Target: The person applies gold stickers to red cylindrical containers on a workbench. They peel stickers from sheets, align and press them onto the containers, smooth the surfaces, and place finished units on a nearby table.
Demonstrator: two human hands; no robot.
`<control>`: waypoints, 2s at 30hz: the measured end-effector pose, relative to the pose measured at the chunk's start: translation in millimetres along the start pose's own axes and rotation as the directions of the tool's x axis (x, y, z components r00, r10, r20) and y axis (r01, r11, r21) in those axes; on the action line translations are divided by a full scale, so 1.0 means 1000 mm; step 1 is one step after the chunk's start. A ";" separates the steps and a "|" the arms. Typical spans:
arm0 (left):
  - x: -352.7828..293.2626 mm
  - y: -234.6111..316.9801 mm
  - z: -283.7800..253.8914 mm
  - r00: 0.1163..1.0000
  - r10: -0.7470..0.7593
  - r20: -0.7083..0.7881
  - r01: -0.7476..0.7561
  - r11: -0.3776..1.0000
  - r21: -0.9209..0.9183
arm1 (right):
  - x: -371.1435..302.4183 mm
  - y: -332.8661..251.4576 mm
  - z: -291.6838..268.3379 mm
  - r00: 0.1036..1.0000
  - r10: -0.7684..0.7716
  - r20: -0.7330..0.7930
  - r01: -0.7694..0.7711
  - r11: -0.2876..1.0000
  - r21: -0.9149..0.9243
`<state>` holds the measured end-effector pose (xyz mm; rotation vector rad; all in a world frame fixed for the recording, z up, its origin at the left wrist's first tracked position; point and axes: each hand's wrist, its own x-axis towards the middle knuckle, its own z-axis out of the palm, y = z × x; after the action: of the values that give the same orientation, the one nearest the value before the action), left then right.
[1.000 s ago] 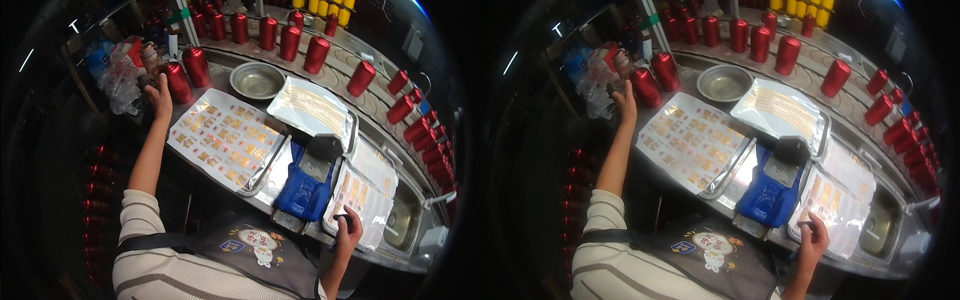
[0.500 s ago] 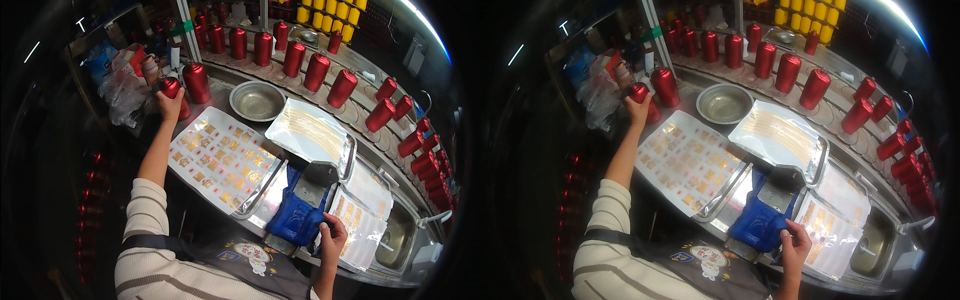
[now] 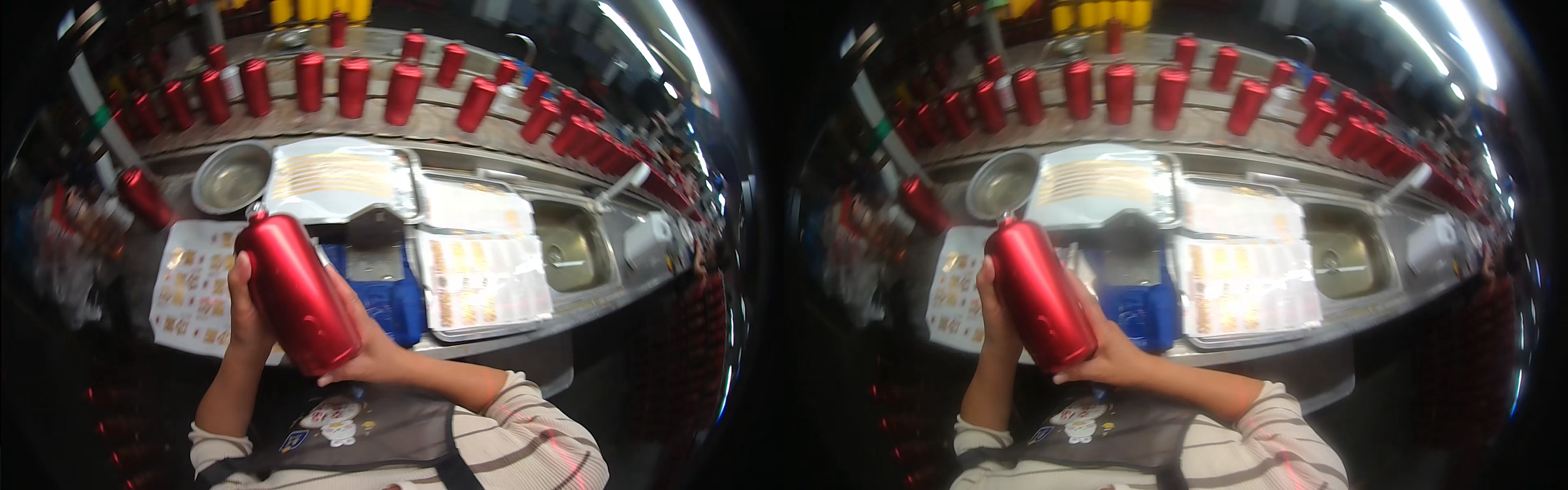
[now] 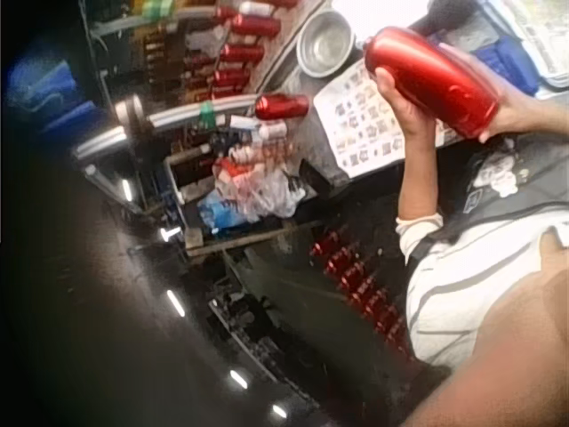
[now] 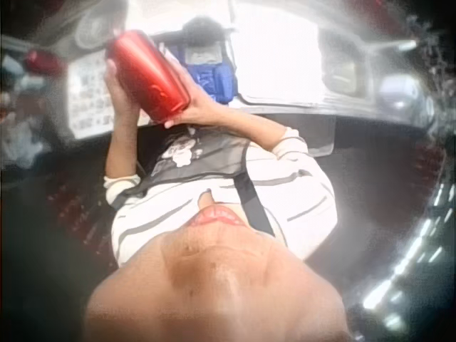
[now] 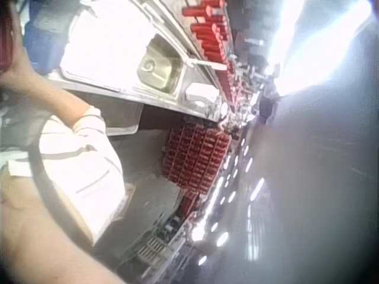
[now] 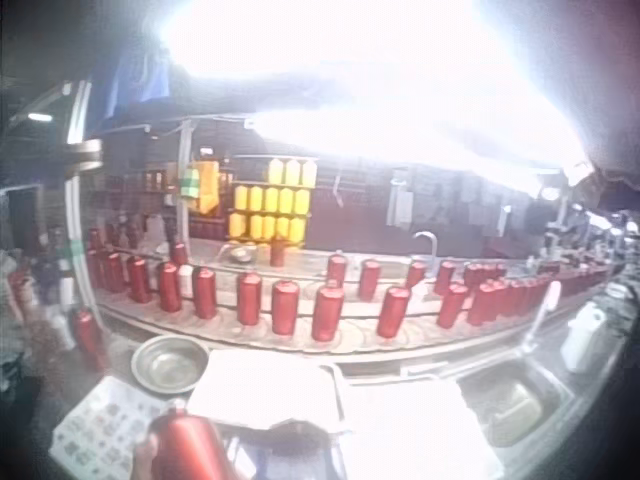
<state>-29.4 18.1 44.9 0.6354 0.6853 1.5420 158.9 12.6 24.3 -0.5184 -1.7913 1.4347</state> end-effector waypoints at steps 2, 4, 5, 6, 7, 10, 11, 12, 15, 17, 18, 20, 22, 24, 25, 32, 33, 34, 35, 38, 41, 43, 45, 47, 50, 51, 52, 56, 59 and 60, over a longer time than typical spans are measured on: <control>0.003 -0.030 0.001 0.981 -0.122 0.149 0.134 0.988 -0.075 | -0.019 0.010 -0.006 0.995 -0.014 -0.096 0.025 0.993 0.115; 0.002 -0.041 0.003 0.966 -0.190 0.173 0.199 0.980 -0.033 | -0.050 0.008 -0.021 0.978 0.166 -0.125 -0.150 0.980 0.131; 0.004 -0.045 0.015 0.965 -0.179 0.189 0.165 0.982 0.086 | -0.061 -0.003 -0.036 0.978 0.129 -0.164 -0.139 0.989 -0.046; 0.007 -0.045 0.026 0.966 -0.164 0.198 0.122 0.970 0.209 | -0.068 -0.015 -0.048 0.978 0.093 -0.187 -0.132 0.968 -0.211; 0.008 -0.046 0.033 0.961 -0.211 0.178 0.169 0.959 0.226 | -0.075 -0.025 -0.054 0.980 0.126 -0.157 -0.180 0.894 -0.409; 0.013 -0.057 0.046 0.941 -0.325 0.096 0.282 0.907 0.315 | -0.088 -0.043 -0.061 0.972 0.195 -0.134 -0.226 0.595 -0.771; 0.019 -0.063 0.048 0.939 -0.339 0.061 0.294 0.881 0.371 | -0.086 -0.043 -0.060 0.975 0.165 -0.146 -0.215 0.557 -0.802; 0.022 -0.066 0.048 0.939 -0.345 0.017 0.304 0.850 0.431 | -0.083 -0.041 -0.058 0.980 0.132 -0.147 -0.195 0.526 -0.828; 0.034 -0.076 0.049 0.938 -0.343 -0.052 0.332 0.844 0.422 | -0.083 -0.028 -0.058 0.968 0.141 -0.209 -0.252 0.564 -0.786; 0.038 -0.075 0.050 0.944 -0.326 -0.055 0.323 0.870 0.372 | -0.085 -0.016 -0.060 0.947 0.215 -0.240 -0.322 0.611 -0.723; 0.041 -0.074 0.049 0.933 -0.355 -0.062 0.351 0.856 0.380 | -0.087 -0.007 -0.061 0.946 0.157 -0.284 -0.317 0.634 -0.705; 0.049 -0.079 0.042 0.915 -0.400 -0.058 0.393 0.846 0.360 | -0.091 0.013 -0.056 0.926 0.056 -0.372 -0.306 0.689 -0.657; 0.051 -0.081 0.039 0.917 -0.396 -0.041 0.386 0.858 0.339 | -0.086 0.006 -0.052 0.912 0.203 -0.356 -0.404 0.595 -0.695; 0.053 -0.078 0.038 0.902 -0.432 -0.018 0.417 0.858 0.299 | -0.085 0.013 -0.053 0.937 0.128 -0.326 -0.332 0.620 -0.711; 0.054 -0.078 0.036 0.894 -0.448 -0.001 0.427 0.852 0.304 | -0.084 0.014 -0.054 0.944 0.099 -0.315 -0.306 0.625 -0.719; 0.054 -0.072 0.031 0.881 -0.472 0.034 0.447 0.852 0.273 | -0.077 0.002 -0.051 0.934 0.109 -0.341 -0.328 0.644 -0.692; 0.056 -0.074 0.031 0.880 -0.472 0.044 0.443 0.852 0.278 | -0.077 0.001 -0.051 0.929 0.117 -0.351 -0.341 0.643 -0.686; 0.056 -0.073 0.031 0.881 -0.471 0.047 0.442 0.854 0.273 | -0.078 0.002 -0.051 0.929 0.106 -0.353 -0.335 0.643 -0.689; 0.057 -0.071 0.033 0.881 -0.470 0.050 0.442 0.856 0.268 | -0.078 0.004 -0.051 0.930 0.095 -0.356 -0.331 0.642 -0.691; 0.061 -0.067 0.040 0.883 -0.470 0.024 0.446 0.852 0.274 | -0.073 0.011 -0.054 0.924 0.071 -0.377 -0.339 0.610 -0.717; 0.068 -0.071 0.034 0.907 -0.418 0.056 0.371 0.854 0.364 | -0.070 0.015 -0.054 0.929 0.038 -0.369 -0.315 0.605 -0.731; 0.056 -0.080 0.038 0.965 -0.261 -0.016 0.230 0.819 0.526 | -0.072 0.020 -0.055 0.925 0.072 -0.374 -0.338 0.606 -0.720; 0.044 -0.091 0.042 0.994 -0.108 0.006 0.077 0.750 0.657 | -0.072 0.021 -0.057 0.931 0.068 -0.358 -0.321 0.618 -0.718; 0.039 -0.097 0.038 0.996 -0.079 0.042 0.025 0.699 0.714 | -0.070 0.018 -0.059 0.936 0.123 -0.330 -0.332 0.619 -0.711; 0.042 -0.091 0.028 0.993 -0.086 0.078 -0.002 0.659 0.752 | -0.067 0.002 -0.065 0.932 0.240 -0.271 -0.360 0.685 -0.633; 0.038 -0.083 0.020 0.991 -0.086 0.106 -0.040 0.561 0.827 | -0.067 -0.009 -0.068 0.917 0.309 -0.253 -0.399 0.705 -0.587; 0.034 -0.066 0.018 0.987 -0.092 0.135 -0.078 0.455 0.887 | -0.068 -0.015 -0.070 0.913 0.301 -0.274 -0.400 0.793 -0.460; -0.031 0.050 -0.015 0.720 -0.525 0.454 -0.497 0.068 0.865 | -0.101 -0.038 -0.092 0.804 0.348 -0.482 -0.534 0.778 -0.331; -0.115 0.098 -0.014 0.372 -0.907 -0.198 -0.330 -0.328 0.885 | -0.112 -0.044 -0.105 0.766 0.295 -0.571 -0.496 0.837 -0.233; -0.152 0.107 -0.023 0.365 -0.922 -0.132 -0.265 -0.239 0.934 | -0.114 -0.041 -0.112 0.771 0.266 -0.578 -0.463 0.858 -0.222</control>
<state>-106.4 -140.9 108.9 1.8011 1.0751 -0.6272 321.9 -10.4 35.5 -1.3908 -1.5284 1.0478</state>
